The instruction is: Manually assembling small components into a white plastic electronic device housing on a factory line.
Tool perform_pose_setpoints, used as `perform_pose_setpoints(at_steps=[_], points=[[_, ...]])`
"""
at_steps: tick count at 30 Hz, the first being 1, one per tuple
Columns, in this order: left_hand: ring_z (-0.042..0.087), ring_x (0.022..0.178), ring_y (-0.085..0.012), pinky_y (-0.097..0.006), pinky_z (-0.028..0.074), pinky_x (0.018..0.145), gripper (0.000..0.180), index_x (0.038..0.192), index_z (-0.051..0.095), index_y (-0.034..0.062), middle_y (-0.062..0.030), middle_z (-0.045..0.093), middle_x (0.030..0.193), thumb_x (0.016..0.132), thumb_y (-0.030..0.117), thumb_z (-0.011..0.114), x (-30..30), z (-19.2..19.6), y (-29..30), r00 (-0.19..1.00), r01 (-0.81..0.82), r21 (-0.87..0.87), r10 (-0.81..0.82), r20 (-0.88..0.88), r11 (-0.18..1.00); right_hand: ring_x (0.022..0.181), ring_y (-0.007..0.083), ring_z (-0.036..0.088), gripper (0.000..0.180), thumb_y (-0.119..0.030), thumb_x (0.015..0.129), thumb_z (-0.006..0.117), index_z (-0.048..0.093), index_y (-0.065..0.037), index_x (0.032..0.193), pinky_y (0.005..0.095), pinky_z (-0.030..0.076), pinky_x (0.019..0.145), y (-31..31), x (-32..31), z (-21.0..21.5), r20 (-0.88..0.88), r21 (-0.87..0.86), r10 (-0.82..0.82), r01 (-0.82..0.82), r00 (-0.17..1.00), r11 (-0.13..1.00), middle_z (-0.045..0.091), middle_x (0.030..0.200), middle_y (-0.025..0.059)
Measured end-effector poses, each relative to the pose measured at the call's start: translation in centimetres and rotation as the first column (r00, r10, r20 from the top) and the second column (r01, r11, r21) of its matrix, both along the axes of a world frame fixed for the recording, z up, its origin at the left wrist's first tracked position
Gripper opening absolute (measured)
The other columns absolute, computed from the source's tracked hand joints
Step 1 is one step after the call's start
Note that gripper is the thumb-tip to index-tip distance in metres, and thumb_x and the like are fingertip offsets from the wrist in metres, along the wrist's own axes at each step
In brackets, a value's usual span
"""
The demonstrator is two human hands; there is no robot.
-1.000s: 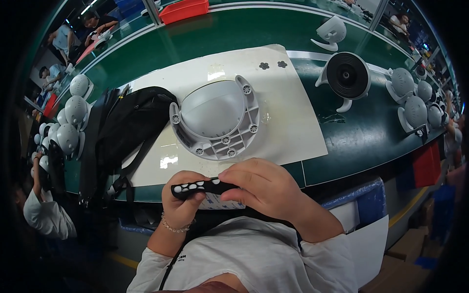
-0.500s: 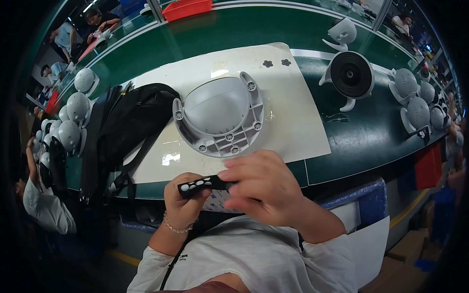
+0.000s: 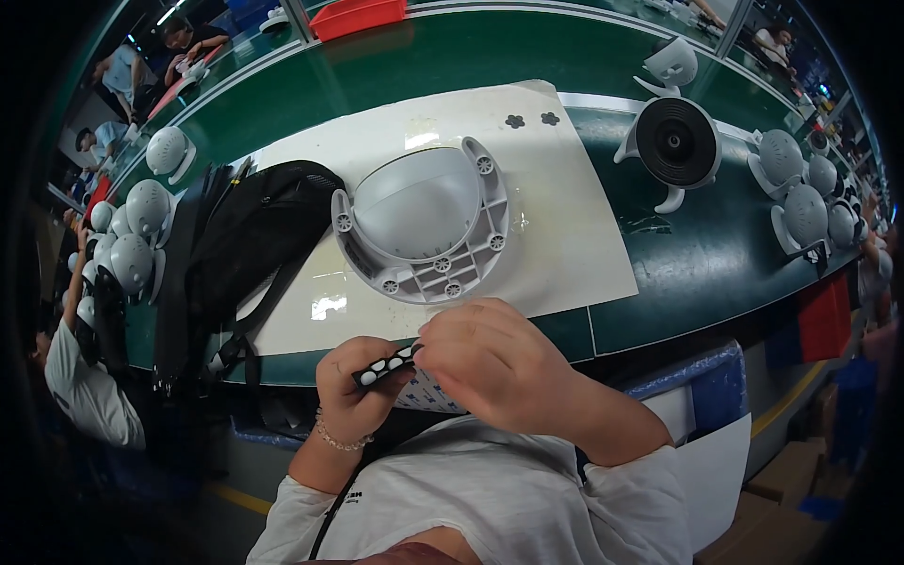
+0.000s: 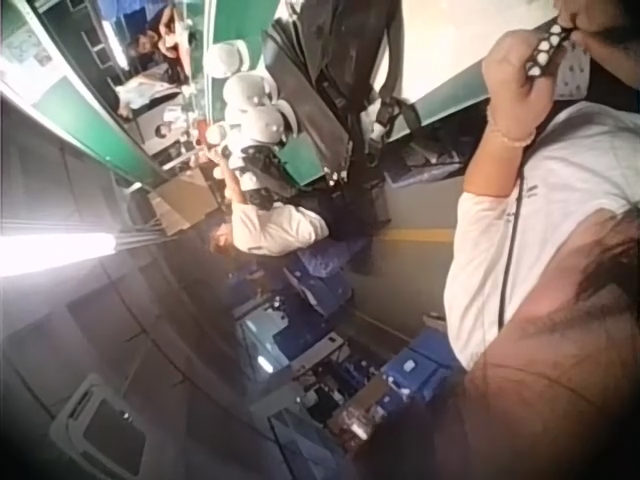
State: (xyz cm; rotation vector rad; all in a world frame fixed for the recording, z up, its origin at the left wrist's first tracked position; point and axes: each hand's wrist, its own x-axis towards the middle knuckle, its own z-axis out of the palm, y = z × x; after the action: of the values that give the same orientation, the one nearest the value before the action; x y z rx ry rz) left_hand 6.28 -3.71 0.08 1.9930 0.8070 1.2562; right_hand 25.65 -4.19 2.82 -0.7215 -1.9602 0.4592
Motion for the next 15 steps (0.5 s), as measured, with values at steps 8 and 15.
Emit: perform_pose_setpoints(at_steps=[8, 15], points=[[0.057, 0.055, -0.0172, -0.025, 0.044, 0.051, 0.020, 0.082, 0.057, 0.0002, -0.0085, 0.059, 0.067, 0.069, 0.001, 0.073, -0.1, -0.4, -0.5, 0.996, -0.045, -0.227, 0.060, 0.060, 0.973, 0.085, 0.0240, 0.056, 0.055, 0.008, 0.067, 0.069, 0.044, -0.011, 0.112, 0.0347, 0.044, 0.073, 0.1, 0.2, -1.0, -0.280, 0.109, 0.061, -0.031, 0.958, 0.994, 0.054, 0.094, 0.0087], [0.048, 0.055, -0.0105, -0.023, 0.036, 0.050, 0.009, 0.074, 0.060, -0.0037, -0.0054, 0.056, 0.063, 0.070, -0.001, 0.067, 0.4, 0.3, -0.6, 0.994, -0.075, -0.261, 0.092, 0.052, 0.962, 0.081, 0.0229, 0.055, 0.058, 0.009, 0.063, 0.069, 0.045, -0.012, 0.111, 0.0319, 0.043, 0.071, 0.1, -0.5, -1.6, -0.130, 0.151, -0.053, 0.072, 0.990, 0.986, 0.052, 0.098, 0.0078]])
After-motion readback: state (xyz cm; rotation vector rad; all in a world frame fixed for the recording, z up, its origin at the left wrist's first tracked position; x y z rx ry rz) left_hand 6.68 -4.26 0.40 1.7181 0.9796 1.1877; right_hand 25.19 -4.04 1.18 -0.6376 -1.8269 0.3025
